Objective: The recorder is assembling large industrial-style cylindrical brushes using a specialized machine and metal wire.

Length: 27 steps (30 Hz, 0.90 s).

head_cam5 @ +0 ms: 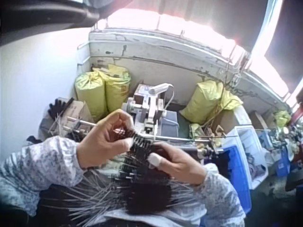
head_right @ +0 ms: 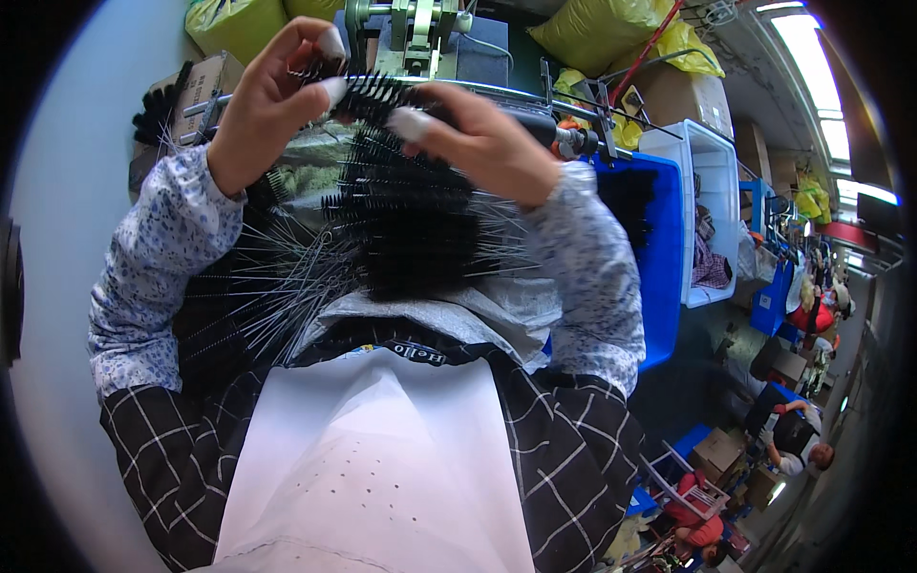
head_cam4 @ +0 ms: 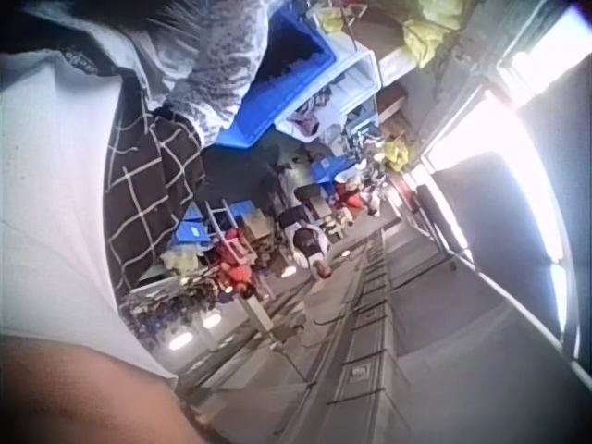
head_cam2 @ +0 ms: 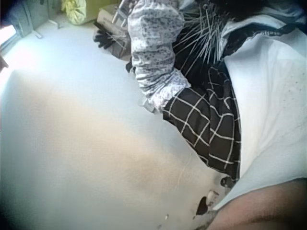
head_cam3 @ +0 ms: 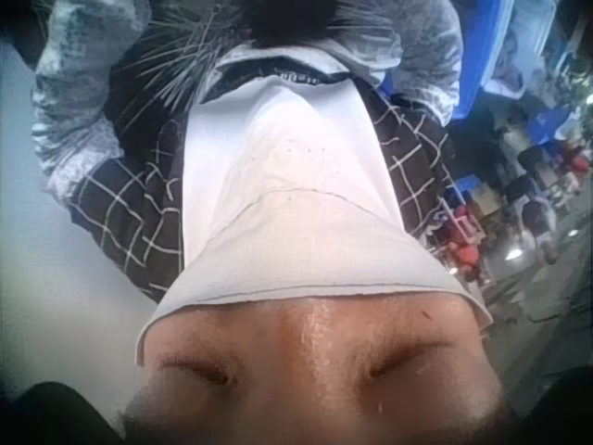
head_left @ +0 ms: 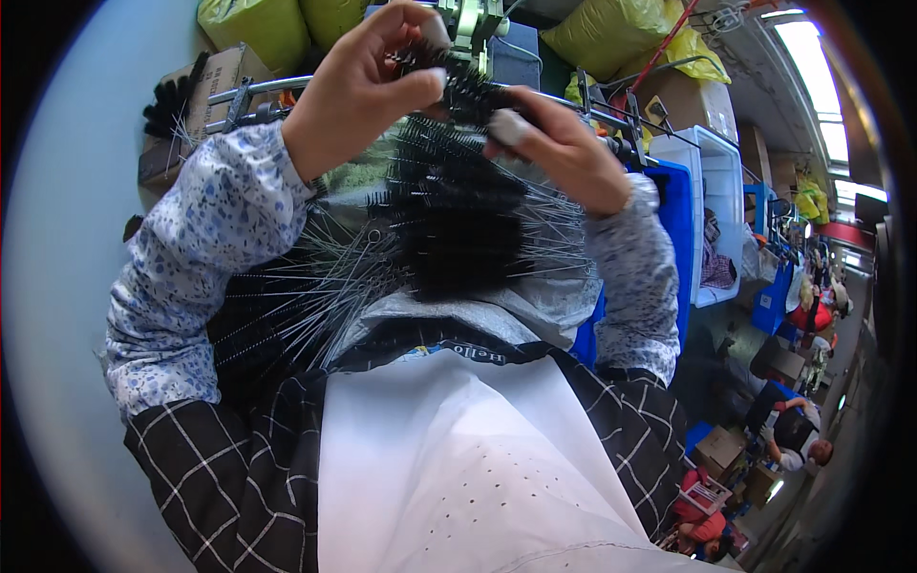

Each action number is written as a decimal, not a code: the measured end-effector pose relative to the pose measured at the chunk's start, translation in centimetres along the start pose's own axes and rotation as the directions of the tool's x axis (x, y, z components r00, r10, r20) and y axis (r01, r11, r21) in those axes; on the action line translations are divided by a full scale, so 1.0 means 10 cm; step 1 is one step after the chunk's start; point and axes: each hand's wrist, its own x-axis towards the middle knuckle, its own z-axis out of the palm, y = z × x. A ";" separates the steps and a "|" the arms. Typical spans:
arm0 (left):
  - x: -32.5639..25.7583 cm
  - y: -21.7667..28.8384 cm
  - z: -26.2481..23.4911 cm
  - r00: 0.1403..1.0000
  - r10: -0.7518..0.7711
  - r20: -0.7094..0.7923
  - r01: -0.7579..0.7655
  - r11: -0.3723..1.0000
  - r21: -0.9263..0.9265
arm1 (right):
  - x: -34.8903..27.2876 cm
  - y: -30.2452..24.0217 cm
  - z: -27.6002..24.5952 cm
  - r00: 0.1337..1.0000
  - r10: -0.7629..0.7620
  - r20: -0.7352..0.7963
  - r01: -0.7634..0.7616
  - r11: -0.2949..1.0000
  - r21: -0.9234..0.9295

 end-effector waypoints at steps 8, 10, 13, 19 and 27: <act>-0.80 0.28 -1.09 0.872 -0.487 -0.035 0.225 0.336 0.914 | 0.29 0.88 -0.66 0.814 -0.364 -0.453 -0.358 0.299 -0.884; -0.96 0.19 -1.33 0.725 -0.688 0.011 0.324 0.356 0.877 | 0.34 1.04 -0.75 0.819 -0.164 -0.550 -0.525 0.171 -0.833; -1.09 0.19 -1.40 0.689 -0.723 -0.044 0.567 0.500 0.654 | 0.42 1.07 -0.75 0.819 -0.093 -0.566 -0.541 0.202 -0.816; -1.05 0.30 -1.48 0.749 -0.662 -0.041 0.643 0.709 0.290 | 0.45 1.14 -0.80 0.848 -0.120 -0.517 -0.477 0.252 -0.842; -0.95 0.80 -1.49 0.867 -0.487 -0.103 0.485 0.779 0.398 | 0.73 1.40 -1.04 0.892 -0.107 -0.439 -0.430 0.098 -0.897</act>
